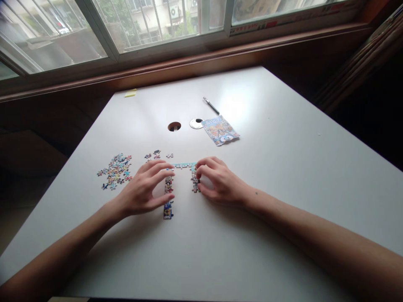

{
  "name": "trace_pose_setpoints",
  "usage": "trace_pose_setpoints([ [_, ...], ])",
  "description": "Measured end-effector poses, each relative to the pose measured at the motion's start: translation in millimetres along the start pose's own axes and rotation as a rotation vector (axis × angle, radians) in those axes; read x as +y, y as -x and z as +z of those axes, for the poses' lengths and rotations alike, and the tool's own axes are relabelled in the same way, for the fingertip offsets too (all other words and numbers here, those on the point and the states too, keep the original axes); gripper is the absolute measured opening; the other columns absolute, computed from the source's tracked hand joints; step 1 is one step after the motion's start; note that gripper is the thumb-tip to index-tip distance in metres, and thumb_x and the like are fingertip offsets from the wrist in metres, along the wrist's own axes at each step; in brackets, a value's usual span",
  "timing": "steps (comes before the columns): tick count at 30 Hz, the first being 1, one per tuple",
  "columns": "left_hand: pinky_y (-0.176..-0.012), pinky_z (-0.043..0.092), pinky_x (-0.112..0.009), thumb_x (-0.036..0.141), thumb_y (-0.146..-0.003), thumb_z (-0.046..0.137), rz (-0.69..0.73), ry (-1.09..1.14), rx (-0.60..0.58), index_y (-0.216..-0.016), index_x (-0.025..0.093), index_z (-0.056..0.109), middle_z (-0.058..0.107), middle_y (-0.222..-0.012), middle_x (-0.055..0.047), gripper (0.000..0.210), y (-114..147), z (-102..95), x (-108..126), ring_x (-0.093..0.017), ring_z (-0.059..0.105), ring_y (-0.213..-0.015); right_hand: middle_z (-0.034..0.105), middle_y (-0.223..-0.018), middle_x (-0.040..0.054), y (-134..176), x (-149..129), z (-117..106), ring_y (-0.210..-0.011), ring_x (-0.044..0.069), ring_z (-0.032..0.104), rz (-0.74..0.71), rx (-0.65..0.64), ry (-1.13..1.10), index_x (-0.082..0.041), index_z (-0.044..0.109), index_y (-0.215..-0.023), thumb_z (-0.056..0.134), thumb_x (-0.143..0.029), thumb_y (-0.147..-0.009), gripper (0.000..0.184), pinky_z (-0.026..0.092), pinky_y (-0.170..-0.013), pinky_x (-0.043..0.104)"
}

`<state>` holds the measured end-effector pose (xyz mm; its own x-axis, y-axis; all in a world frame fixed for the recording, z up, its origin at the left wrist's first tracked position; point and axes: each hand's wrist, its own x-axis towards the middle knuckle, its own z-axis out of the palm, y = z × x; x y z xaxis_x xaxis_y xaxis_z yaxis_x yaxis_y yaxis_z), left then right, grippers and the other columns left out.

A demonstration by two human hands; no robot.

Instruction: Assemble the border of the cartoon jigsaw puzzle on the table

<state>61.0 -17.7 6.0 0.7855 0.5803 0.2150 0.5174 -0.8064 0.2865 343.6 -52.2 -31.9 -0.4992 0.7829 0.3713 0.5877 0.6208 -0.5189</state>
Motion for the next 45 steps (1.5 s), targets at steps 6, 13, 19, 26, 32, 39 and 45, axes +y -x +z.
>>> trace_pose_setpoints([
  [6, -0.122, 0.024, -0.056, 0.061, -0.085, 0.061, -0.045, -0.065, -0.088, -0.135, 0.024, 0.051, 0.045, -0.154, -0.009, 0.063, 24.4, 18.3, -6.2, -0.034, 0.033, -0.145, 0.064, -0.119, 0.0095, -1.2, -0.9, -0.4, -0.113, 0.027, 0.057, -0.004, -0.019, 0.034, -0.024, 0.061, -0.097, 0.064, -0.019, -0.083, 0.015, 0.046, -0.1, 0.048],
  [13, -0.125, 0.015, -0.057, 0.066, -0.086, 0.059, -0.054, -0.055, -0.115, -0.14, 0.025, 0.048, 0.039, -0.158, -0.009, 0.069, 23.6, 17.1, -10.1, -0.033, 0.03, -0.148, 0.064, -0.125, 0.0095, -0.4, 1.6, 0.8, -0.12, 0.028, 0.055, -0.009, -0.012, 0.065, -0.025, 0.061, -0.107, 0.064, -0.023, -0.087, 0.021, 0.045, -0.103, 0.047],
  [19, -0.126, 0.008, -0.058, 0.071, -0.083, 0.059, -0.045, -0.069, -0.108, -0.14, 0.024, 0.047, 0.036, -0.16, -0.01, 0.075, 25.2, 19.3, -10.5, -0.033, 0.028, -0.149, 0.063, -0.132, 0.0091, 1.7, 4.4, 2.7, -0.128, 0.03, 0.051, 0.014, -0.028, 0.101, -0.025, 0.061, -0.108, 0.065, -0.027, -0.088, 0.021, 0.043, -0.105, 0.05],
  [26, -0.126, 0.007, -0.058, 0.071, -0.082, 0.058, -0.044, -0.067, -0.083, -0.139, 0.024, 0.047, 0.037, -0.159, -0.011, 0.075, 25.0, 20.5, -10.3, -0.033, 0.027, -0.149, 0.063, -0.133, 0.0088, 0.3, 3.3, 1.8, -0.128, 0.03, 0.051, 0.022, -0.039, 0.101, -0.026, 0.062, -0.109, 0.064, -0.027, -0.088, 0.021, 0.043, -0.106, 0.052],
  [32, -0.126, 0.005, -0.058, 0.072, -0.082, 0.058, -0.042, -0.066, -0.086, -0.139, 0.024, 0.048, 0.036, -0.159, -0.011, 0.076, 25.9, 21.7, -11.5, -0.034, 0.027, -0.149, 0.063, -0.132, 0.0092, 0.6, 2.9, 0.9, -0.125, 0.03, 0.053, 0.019, -0.029, 0.092, -0.026, 0.061, -0.11, 0.066, -0.025, -0.086, 0.024, 0.044, -0.106, 0.053],
  [39, -0.126, 0.005, -0.058, 0.071, -0.082, 0.058, -0.044, -0.063, -0.089, -0.14, 0.024, 0.047, 0.035, -0.16, -0.011, 0.075, 25.9, 21.8, -11.5, -0.034, 0.028, -0.149, 0.064, -0.131, 0.0086, 0.3, 1.1, 1.4, -0.125, 0.03, 0.052, 0.044, -0.031, 0.086, -0.025, 0.062, -0.106, 0.065, -0.026, -0.087, 0.019, 0.043, -0.107, 0.053],
  [45, -0.126, 0.007, -0.057, 0.07, -0.082, 0.059, -0.031, -0.058, -0.076, -0.14, 0.024, 0.046, 0.035, -0.16, -0.011, 0.075, 25.9, 21.5, -11.5, -0.034, 0.027, -0.149, 0.061, -0.134, 0.0086, -0.6, 1.9, -1.1, -0.125, 0.029, 0.051, 0.044, -0.031, 0.06, -0.025, 0.061, -0.107, 0.061, -0.023, -0.089, 0.017, 0.044, -0.106, 0.05],
])
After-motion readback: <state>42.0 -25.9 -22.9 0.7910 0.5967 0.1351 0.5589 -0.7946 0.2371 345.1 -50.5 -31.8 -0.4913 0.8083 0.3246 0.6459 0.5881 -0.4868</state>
